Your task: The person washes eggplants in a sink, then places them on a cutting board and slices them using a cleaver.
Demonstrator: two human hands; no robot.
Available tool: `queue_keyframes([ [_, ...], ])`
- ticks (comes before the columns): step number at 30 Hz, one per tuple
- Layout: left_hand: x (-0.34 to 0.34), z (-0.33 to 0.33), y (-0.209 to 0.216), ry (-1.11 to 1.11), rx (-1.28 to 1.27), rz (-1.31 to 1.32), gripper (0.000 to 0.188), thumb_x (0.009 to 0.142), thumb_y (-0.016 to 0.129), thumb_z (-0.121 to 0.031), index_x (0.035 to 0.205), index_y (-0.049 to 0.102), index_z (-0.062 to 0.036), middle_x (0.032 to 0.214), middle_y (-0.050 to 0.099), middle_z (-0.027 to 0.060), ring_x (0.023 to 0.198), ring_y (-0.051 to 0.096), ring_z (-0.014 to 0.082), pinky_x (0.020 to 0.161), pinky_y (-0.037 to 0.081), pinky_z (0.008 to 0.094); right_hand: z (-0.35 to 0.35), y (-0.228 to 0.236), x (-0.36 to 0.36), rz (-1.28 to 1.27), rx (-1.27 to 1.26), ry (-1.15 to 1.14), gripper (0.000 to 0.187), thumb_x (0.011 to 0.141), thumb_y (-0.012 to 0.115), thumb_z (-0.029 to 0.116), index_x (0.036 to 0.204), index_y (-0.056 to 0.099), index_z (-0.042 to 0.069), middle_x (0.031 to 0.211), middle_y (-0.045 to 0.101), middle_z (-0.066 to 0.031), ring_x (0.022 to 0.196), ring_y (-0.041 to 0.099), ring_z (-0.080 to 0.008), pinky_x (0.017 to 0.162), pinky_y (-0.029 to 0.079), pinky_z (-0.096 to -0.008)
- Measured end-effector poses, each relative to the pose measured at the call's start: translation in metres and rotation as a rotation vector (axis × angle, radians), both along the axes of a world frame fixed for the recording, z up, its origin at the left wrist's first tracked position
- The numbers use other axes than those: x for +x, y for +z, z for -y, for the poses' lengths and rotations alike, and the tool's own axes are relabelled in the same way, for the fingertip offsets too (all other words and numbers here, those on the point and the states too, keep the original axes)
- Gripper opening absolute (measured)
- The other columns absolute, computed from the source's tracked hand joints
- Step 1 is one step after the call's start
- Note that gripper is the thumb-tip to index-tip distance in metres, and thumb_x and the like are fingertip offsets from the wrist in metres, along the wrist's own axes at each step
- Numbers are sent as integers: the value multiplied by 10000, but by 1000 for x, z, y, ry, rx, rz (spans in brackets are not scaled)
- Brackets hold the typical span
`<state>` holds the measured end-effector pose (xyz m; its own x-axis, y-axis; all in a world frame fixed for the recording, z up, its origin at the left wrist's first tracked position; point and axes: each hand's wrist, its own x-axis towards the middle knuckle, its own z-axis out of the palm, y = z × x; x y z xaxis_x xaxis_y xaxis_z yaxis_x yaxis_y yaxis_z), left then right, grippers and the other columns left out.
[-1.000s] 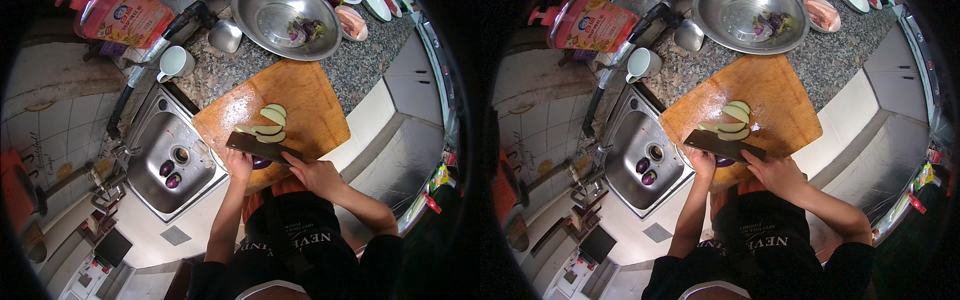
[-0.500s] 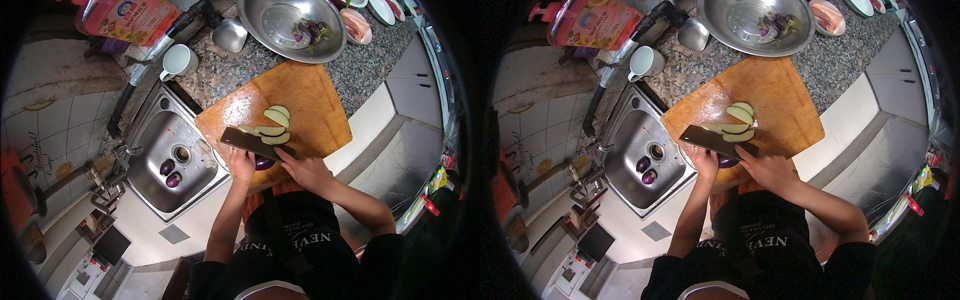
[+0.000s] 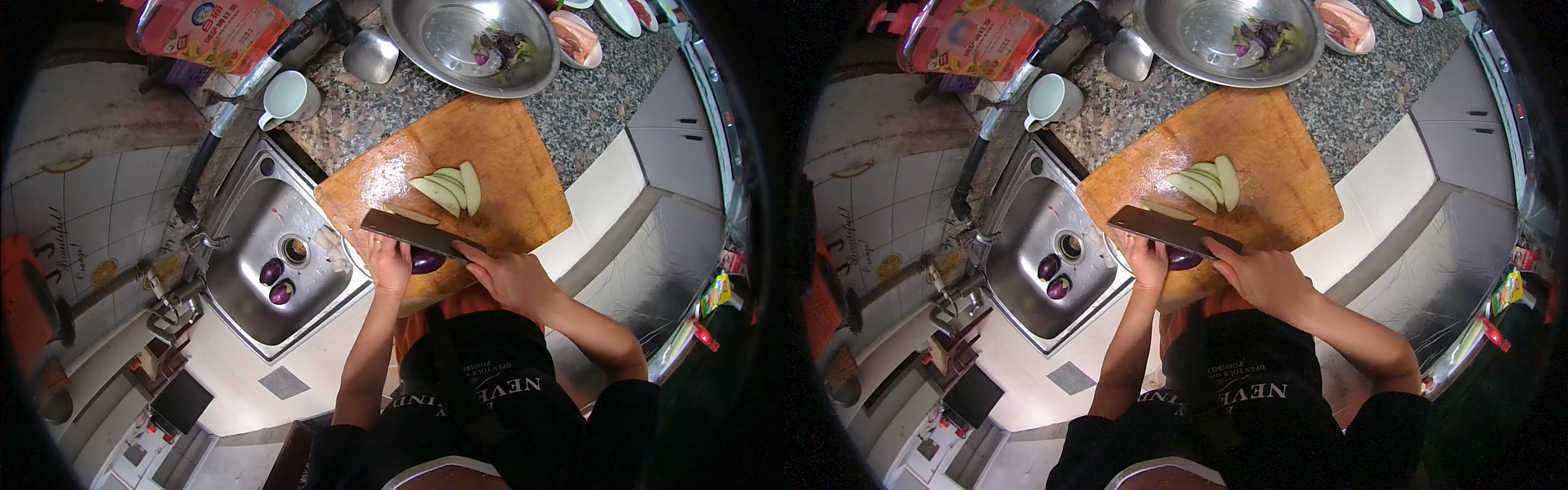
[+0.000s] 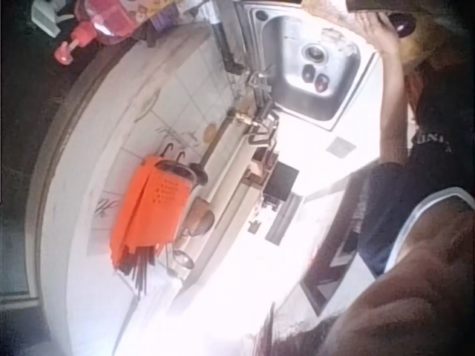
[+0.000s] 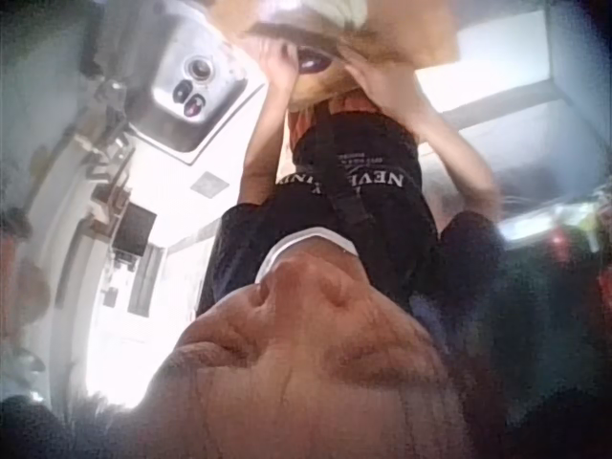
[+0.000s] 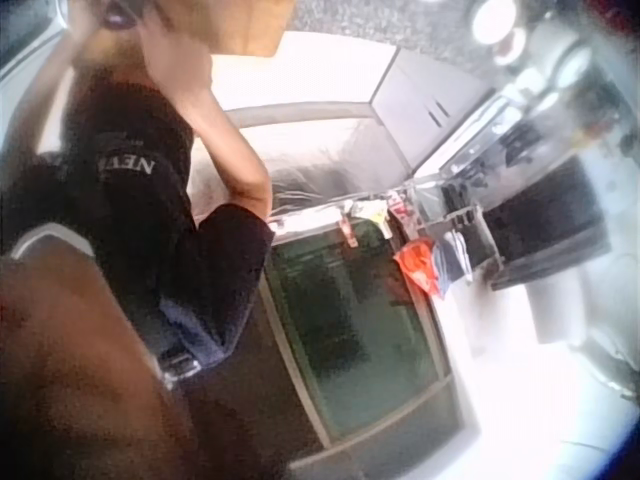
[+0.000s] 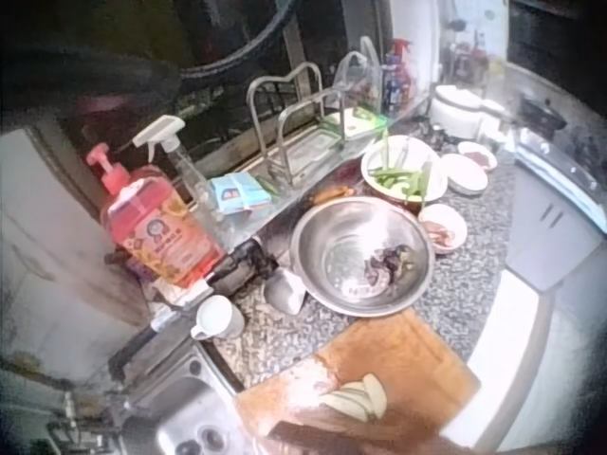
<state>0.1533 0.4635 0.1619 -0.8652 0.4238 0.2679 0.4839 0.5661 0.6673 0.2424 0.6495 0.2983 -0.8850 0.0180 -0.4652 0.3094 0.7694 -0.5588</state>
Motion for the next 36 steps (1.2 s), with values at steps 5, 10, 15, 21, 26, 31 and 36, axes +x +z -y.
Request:
queue_keyframes([
  [5, 0, 0, 2, -3, 25, -33, 272, 661, 601, 57, 927, 581, 6, 949, 575, 190, 900, 526, 385, 846, 411, 411, -1, -2, 13, 45, 32, 26, 372, 894, 450, 286, 1253, 442, 190, 692, 613, -124, 575, 593, -324, 498, 479, -401],
  [10, -1, -1, 4, 4, -7, -27, 294, 654, 602, 55, 945, 590, 11, 965, 577, 195, 931, 526, 390, 865, 408, 417, 3, -11, 19, -79, 95, 45, 384, 893, 450, 295, 1258, 434, 177, 673, 609, -119, 573, 595, -321, 495, 478, -399],
  [15, -1, -2, 3, 20, -17, -74, 272, 654, 605, 52, 924, 600, 15, 955, 582, 195, 929, 532, 381, 869, 409, 416, 9, -9, 7, 22, 80, 51, 390, 892, 452, 300, 1261, 436, 178, 619, 591, -128, 564, 594, -319, 486, 474, -399],
  [21, -4, -4, 8, -15, 4, 12, 185, 682, 607, 53, 862, 592, 11, 896, 585, 159, 907, 535, 357, 845, 419, 407, 23, -31, -23, -50, 58, 19, 366, 890, 458, 286, 1239, 463, 177, 648, 590, -158, 603, 596, -331, 512, 471, -428],
  [26, -2, -6, 8, -10, 86, 44, 132, 690, 616, 41, 811, 582, -2, 868, 567, 157, 880, 528, 348, 822, 426, 403, 14, -45, -31, -194, -76, -94, 357, 890, 457, 268, 1239, 468, 191, 681, 595, -155, 627, 591, -340, 532, 470, -436],
  [31, 0, 0, 2, 0, 14, 8, 180, 676, 613, 42, 849, 588, -2, 889, 569, 170, 885, 525, 363, 815, 428, 403, 4, -3, -3, 39, 15, 4, 350, 891, 453, 288, 1226, 477, 192, 648, 590, -149, 576, 581, -343, 504, 466, -432],
  [36, 1, 1, 2, 4, 31, 38, 208, 669, 604, 46, 872, 589, 4, 911, 572, 173, 902, 524, 372, 827, 422, 410, 6, -8, 11, -6, 2, -26, 361, 889, 451, 305, 1234, 468, 201, 623, 588, -143, 557, 584, -335, 472, 466, -413],
])
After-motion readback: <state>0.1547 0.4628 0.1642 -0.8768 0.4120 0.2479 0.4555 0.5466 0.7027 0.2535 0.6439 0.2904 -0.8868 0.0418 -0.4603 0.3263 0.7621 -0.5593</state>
